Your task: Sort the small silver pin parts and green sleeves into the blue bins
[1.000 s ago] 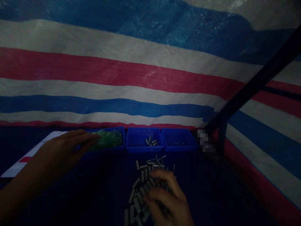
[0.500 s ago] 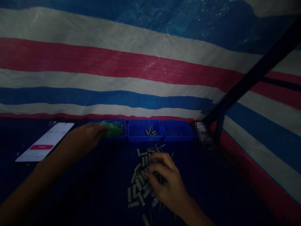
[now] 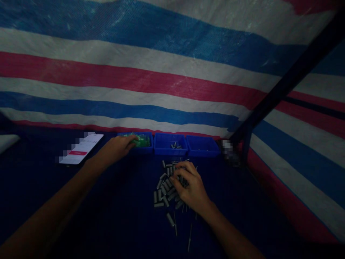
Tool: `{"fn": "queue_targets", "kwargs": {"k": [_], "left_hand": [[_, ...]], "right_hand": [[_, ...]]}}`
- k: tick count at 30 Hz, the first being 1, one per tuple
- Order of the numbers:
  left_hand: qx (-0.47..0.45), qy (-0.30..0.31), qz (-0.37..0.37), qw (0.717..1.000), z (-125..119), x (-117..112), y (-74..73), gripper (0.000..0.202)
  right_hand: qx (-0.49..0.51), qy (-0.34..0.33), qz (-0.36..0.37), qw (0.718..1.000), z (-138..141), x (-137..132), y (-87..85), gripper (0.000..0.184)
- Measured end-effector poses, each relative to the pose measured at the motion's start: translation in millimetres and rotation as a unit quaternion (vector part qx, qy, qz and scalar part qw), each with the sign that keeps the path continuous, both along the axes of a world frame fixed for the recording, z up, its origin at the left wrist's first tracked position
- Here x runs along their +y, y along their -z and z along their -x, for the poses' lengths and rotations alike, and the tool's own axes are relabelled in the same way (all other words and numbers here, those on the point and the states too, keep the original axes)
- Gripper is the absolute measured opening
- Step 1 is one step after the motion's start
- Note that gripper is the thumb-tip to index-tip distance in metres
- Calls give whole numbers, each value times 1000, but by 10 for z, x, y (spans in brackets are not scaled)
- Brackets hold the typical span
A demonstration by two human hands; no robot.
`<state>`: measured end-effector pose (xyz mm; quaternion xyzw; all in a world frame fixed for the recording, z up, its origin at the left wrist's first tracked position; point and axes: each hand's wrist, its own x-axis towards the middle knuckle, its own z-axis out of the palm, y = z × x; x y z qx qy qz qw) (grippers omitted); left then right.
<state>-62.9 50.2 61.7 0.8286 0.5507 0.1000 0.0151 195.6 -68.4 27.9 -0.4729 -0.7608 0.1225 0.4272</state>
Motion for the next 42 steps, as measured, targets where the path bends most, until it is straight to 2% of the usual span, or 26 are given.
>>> {"fn": "queue_targets", "kwargs": {"k": [4, 9, 13, 18, 20, 22, 26, 28, 31, 34, 36, 38, 40, 42], "left_hand": [[3, 25, 18, 1000, 29, 87, -18, 36], [71, 7, 26, 997, -59, 178, -51, 36], [82, 6, 33, 996, -51, 226, -35, 37], [79, 67, 116, 988, 51, 320, -61, 37], [81, 61, 133, 986, 52, 326, -52, 42], [87, 28, 116, 989, 18, 273, 5, 44], [63, -58, -4, 996, -97, -12, 235, 44], [40, -54, -78, 995, -154, -177, 331, 43], [10, -78, -166, 983, -240, -354, 363, 50], [-36, -99, -225, 969, -348, -471, 327, 60], [-64, -52, -226, 971, -439, -594, 324, 61], [-76, 38, -197, 977, -544, -813, 344, 61], [-66, 142, -152, 976, -665, -1139, 365, 58], [-49, 219, -124, 966, -812, -1526, 373, 60]], "right_hand": [[-11, -1, 2, 1000, 0, -7, -8, 9], [-30, 0, 1, 1000, -10, -9, -26, 9], [-41, 9, 9, 999, -19, 7, -27, 9], [-58, 3, 30, 998, -68, 70, 32, 6], [-64, 8, 37, 997, -105, 105, 51, 4], [-68, 24, 40, 997, -153, 148, 65, 7], [-59, 61, 24, 996, -298, 265, 113, 10], [-53, 76, 20, 995, -393, 337, 157, 12], [-42, 99, 33, 994, -530, 440, 234, 20], [-19, 84, 84, 993, -603, 507, 297, 29], [12, 54, 130, 990, -595, 524, 325, 35], [46, 31, 169, 984, -549, 526, 344, 41], [67, 17, 191, 979, -486, 523, 362, 46], [70, 1, 185, 980, -429, 521, 387, 47]]}}
